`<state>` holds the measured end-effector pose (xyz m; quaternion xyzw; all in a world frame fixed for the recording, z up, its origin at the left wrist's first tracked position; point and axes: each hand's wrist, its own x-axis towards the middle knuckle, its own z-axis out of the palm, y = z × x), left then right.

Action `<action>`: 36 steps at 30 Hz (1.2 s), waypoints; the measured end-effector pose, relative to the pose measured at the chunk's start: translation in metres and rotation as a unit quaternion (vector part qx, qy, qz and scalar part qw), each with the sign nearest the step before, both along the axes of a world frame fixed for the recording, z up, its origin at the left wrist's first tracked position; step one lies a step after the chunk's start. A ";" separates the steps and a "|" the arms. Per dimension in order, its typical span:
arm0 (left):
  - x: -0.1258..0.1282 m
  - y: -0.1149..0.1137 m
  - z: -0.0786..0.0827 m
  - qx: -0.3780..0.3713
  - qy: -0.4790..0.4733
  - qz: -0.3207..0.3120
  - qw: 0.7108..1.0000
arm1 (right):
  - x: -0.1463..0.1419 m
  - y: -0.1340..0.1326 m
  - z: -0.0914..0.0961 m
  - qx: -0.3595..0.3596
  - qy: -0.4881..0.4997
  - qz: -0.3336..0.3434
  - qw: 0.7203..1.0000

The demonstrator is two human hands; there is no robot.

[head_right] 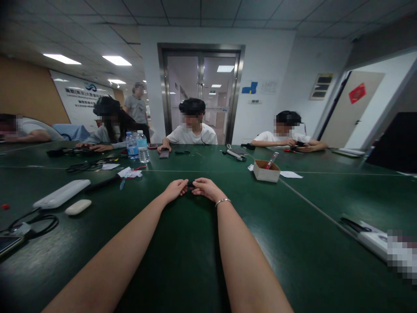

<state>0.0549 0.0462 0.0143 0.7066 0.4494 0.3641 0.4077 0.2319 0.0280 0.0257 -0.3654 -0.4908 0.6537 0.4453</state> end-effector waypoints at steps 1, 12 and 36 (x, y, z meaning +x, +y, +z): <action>0.000 0.001 -0.001 -0.007 -0.015 -0.006 1.000 | 0.000 0.000 0.000 -0.004 0.001 -0.001 1.000; -0.006 -0.009 0.011 -0.007 -0.118 -0.020 0.993 | -0.005 0.000 0.004 -0.009 -0.045 -0.011 0.999; 0.001 -0.003 0.004 -0.010 -0.079 0.022 0.997 | -0.003 -0.003 0.005 -0.007 -0.014 0.001 1.000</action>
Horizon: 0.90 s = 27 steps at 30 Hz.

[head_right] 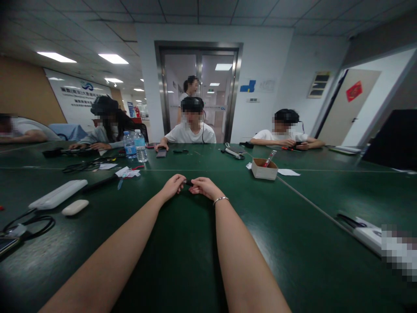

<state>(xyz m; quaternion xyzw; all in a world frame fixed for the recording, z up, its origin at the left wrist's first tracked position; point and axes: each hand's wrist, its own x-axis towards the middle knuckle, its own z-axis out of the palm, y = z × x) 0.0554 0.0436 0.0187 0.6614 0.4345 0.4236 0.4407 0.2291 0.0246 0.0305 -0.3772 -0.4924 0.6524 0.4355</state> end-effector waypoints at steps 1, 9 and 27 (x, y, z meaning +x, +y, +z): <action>0.000 0.000 0.000 0.004 0.001 0.006 1.000 | 0.000 0.000 0.000 0.000 -0.001 0.001 1.000; -0.001 0.003 -0.001 -0.008 -0.012 -0.020 1.000 | 0.000 -0.002 0.001 0.003 -0.004 0.008 1.000; 0.000 0.001 0.003 -0.030 0.007 -0.001 1.000 | 0.001 0.001 -0.002 0.002 0.002 0.006 1.000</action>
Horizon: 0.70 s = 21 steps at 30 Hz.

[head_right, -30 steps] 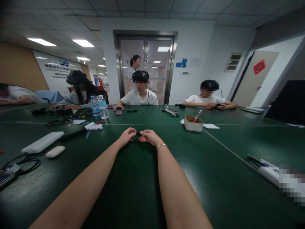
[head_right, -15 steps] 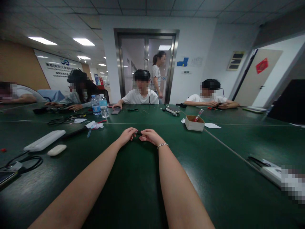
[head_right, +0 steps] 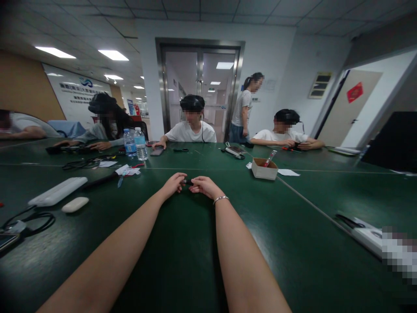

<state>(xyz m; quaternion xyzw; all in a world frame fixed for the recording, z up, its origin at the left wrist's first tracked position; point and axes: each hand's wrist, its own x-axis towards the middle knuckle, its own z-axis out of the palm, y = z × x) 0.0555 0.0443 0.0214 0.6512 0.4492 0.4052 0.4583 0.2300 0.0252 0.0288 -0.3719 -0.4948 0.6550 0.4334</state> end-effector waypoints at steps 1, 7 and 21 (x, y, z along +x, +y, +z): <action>0.000 0.000 0.000 0.003 0.000 -0.004 1.000 | 0.000 0.000 0.000 -0.001 0.001 -0.001 1.000; -0.001 -0.002 0.001 0.012 0.010 0.000 1.000 | -0.002 -0.003 0.003 -0.006 -0.002 -0.009 1.000; -0.003 0.005 -0.005 0.019 0.024 -0.025 0.999 | -0.003 -0.004 0.005 -0.015 -0.006 -0.023 1.000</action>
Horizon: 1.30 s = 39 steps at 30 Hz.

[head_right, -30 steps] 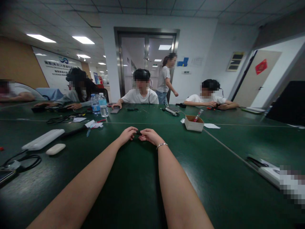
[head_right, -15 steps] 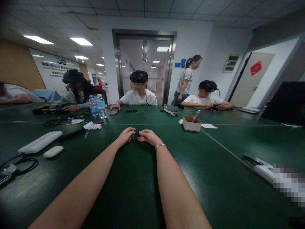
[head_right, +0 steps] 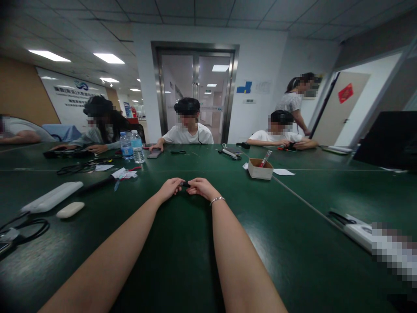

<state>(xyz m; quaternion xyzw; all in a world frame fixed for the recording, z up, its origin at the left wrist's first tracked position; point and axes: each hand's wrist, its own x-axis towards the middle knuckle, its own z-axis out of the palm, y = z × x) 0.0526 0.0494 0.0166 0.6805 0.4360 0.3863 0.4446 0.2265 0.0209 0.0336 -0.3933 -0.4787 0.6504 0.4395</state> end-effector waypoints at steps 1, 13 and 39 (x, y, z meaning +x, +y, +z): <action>0.000 0.000 0.000 -0.008 -0.005 0.002 1.000 | 0.000 0.000 0.000 0.001 0.000 -0.001 1.000; 0.000 -0.005 0.004 -0.007 0.009 0.005 1.000 | 0.000 0.002 -0.001 0.008 -0.012 0.005 1.000; 0.000 -0.006 0.004 -0.014 -0.017 -0.008 1.000 | -0.001 0.004 -0.003 0.014 -0.011 0.006 1.000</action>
